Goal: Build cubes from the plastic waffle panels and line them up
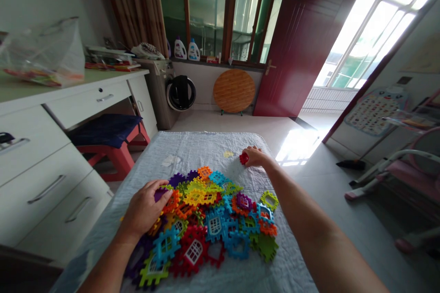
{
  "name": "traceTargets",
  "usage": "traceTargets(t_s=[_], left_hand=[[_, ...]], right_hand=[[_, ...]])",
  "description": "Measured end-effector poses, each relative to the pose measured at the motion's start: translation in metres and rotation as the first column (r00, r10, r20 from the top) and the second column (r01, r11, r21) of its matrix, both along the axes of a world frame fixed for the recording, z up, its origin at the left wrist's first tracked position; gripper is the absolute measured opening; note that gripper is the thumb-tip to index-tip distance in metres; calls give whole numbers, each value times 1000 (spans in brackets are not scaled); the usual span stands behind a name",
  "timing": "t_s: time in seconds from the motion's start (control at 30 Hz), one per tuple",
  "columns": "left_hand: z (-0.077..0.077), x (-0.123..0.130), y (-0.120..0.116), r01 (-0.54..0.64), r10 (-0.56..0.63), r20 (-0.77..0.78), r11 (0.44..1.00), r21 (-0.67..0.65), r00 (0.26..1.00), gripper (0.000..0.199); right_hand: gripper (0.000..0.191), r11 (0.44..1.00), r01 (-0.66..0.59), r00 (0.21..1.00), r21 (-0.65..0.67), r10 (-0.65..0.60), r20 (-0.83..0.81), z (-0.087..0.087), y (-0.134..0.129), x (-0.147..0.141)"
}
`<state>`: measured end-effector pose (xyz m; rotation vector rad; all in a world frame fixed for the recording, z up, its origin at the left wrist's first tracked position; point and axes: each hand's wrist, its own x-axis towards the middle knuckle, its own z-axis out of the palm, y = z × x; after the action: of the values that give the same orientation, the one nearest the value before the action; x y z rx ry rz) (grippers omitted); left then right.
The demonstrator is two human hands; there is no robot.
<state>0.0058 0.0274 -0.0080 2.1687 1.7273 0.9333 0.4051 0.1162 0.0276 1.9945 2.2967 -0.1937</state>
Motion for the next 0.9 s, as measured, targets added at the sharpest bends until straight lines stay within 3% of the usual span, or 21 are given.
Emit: traceTargets(t_s=[0.1, 0.27, 0.43, 0.63, 0.9], left_hand=[[1, 0, 0, 0, 0, -8, 1000, 0, 1000, 36], [-1, 0, 1, 2, -2, -19, 1000, 5, 1000, 38], [-3, -1, 2, 6, -6, -21, 1000, -2, 1000, 40], [-4, -1, 3, 4, -4, -26, 1000, 7, 1000, 39], [-3, -1, 2, -5, 5, -15, 1000, 3, 1000, 39]], right_hand=[[47, 1000, -5, 1000, -1, 5, 2, 1, -1, 3], [72, 997, 78, 994, 9, -77, -74, 11, -2, 31], [72, 992, 122, 991, -36, -124, -53, 10, -9, 59], [61, 992, 113, 994, -56, -114, -6, -5, -10, 54], [58, 992, 114, 993, -59, -113, 27, -1, -8, 56]])
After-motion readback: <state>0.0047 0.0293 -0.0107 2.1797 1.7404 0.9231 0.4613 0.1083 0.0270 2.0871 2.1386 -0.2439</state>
